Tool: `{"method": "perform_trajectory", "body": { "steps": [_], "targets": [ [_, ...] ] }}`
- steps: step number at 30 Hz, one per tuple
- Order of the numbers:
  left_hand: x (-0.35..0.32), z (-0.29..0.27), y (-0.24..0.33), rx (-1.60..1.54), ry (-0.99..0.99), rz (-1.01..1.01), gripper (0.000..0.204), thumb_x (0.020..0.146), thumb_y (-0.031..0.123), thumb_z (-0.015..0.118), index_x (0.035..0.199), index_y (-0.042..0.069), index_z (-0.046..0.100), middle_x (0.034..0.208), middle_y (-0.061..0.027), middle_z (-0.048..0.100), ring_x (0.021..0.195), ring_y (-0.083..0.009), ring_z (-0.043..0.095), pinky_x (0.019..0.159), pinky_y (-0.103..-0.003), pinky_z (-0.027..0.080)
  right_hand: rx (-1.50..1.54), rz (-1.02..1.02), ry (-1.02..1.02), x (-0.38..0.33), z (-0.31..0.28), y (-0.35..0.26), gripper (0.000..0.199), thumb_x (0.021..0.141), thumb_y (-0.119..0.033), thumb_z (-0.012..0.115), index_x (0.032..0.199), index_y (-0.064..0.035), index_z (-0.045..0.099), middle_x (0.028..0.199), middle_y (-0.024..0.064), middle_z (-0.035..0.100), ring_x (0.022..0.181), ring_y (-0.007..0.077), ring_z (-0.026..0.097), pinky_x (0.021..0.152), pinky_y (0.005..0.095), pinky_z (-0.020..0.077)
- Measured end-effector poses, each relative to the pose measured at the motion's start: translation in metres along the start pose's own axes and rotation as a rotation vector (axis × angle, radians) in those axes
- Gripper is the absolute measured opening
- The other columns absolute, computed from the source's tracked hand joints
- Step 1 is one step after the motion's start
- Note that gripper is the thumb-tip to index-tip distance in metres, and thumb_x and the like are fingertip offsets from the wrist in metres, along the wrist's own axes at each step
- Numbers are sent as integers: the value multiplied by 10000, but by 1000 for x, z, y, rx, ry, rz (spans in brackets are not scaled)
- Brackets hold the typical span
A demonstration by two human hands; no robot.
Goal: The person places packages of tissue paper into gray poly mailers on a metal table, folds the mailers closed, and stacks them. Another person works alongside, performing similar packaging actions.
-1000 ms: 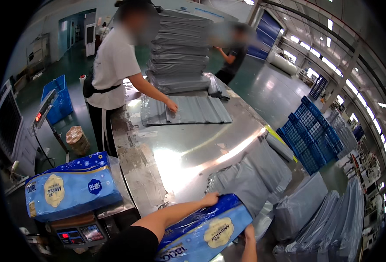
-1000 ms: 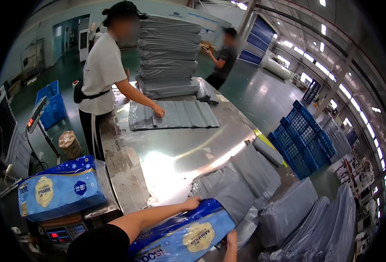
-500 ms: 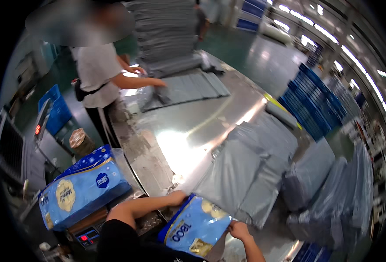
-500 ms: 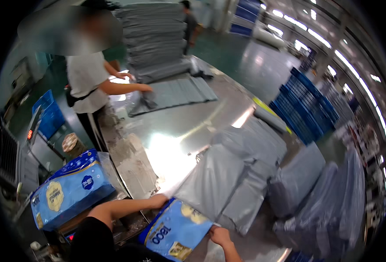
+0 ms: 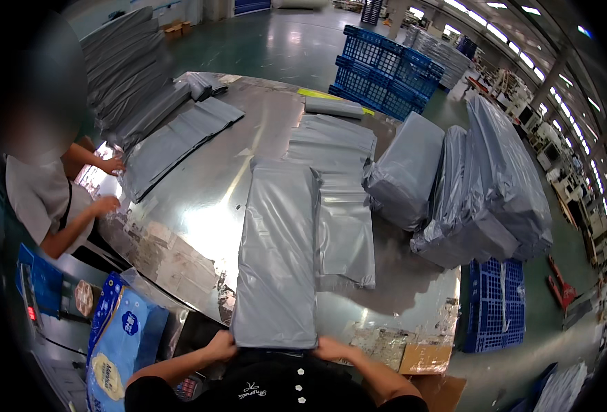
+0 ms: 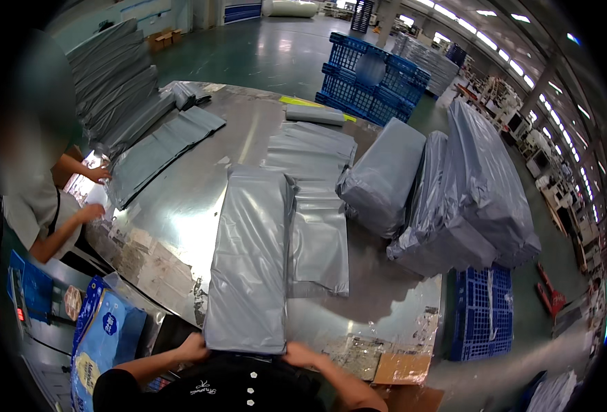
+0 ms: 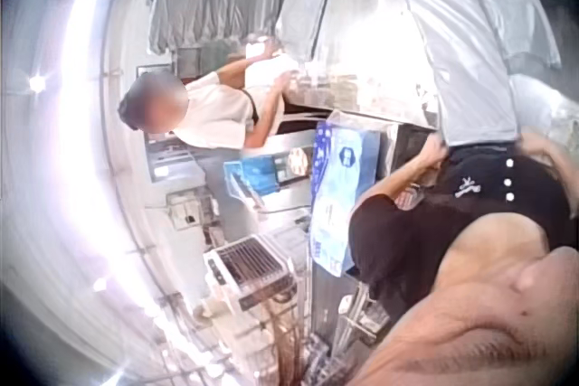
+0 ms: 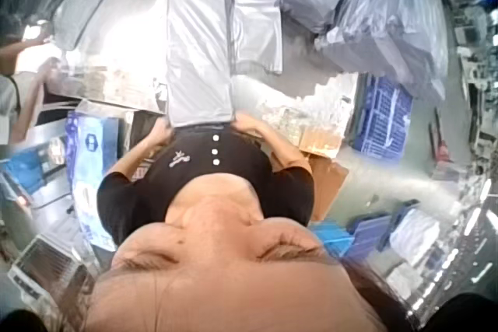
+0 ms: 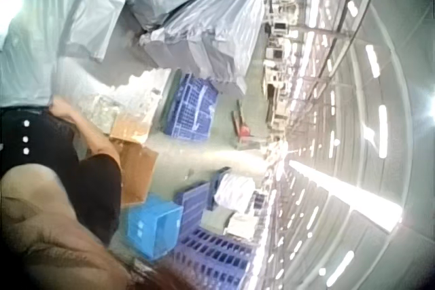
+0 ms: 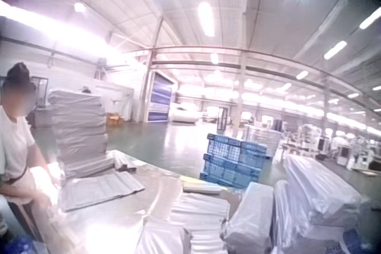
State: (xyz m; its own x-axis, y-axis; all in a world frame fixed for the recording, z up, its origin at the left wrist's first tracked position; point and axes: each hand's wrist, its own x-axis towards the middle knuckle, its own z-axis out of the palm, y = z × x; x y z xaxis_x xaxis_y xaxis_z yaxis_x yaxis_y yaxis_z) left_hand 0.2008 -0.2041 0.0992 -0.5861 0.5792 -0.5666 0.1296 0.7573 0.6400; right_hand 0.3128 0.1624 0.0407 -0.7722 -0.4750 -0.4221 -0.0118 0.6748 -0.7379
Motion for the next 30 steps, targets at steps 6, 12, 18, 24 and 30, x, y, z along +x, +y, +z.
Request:
{"method": "perform_trajectory", "body": {
  "steps": [6,12,18,24,30],
  "targets": [
    [70,-60,92,-519,489,257,407,923,317,561,645,37,660,559,-55,635,491,-152,585,514,-300,441,294,214,593,-19,-141,-69,267,901,-259,574,892,2,626,804,155,644,757,312,615,700,406,484],
    [96,46,-14,-1007,101,-105,230,913,243,662,879,16,679,774,-65,693,631,-139,641,557,-277,498,-113,217,833,-43,-86,20,154,898,-192,592,906,-50,650,791,96,620,712,276,598,648,366,483],
    [90,60,-24,-962,235,-73,227,831,194,764,912,3,673,792,-58,678,650,-125,619,600,-269,508,-122,-51,874,7,-9,-19,233,886,-217,612,1063,-71,649,933,129,650,843,328,620,743,424,499],
    [63,24,40,-590,364,101,154,793,105,757,853,-10,674,720,-35,671,651,-106,614,587,-267,477,-385,-124,841,141,-6,-53,257,850,-217,548,974,-38,684,941,202,674,914,407,627,841,517,480],
    [45,33,12,-735,404,-9,140,798,101,757,807,-12,674,696,-25,661,624,-83,591,559,-248,455,-214,230,384,111,-83,-155,375,877,-297,458,861,-6,695,893,238,674,807,433,643,814,530,494]
  ]
}}
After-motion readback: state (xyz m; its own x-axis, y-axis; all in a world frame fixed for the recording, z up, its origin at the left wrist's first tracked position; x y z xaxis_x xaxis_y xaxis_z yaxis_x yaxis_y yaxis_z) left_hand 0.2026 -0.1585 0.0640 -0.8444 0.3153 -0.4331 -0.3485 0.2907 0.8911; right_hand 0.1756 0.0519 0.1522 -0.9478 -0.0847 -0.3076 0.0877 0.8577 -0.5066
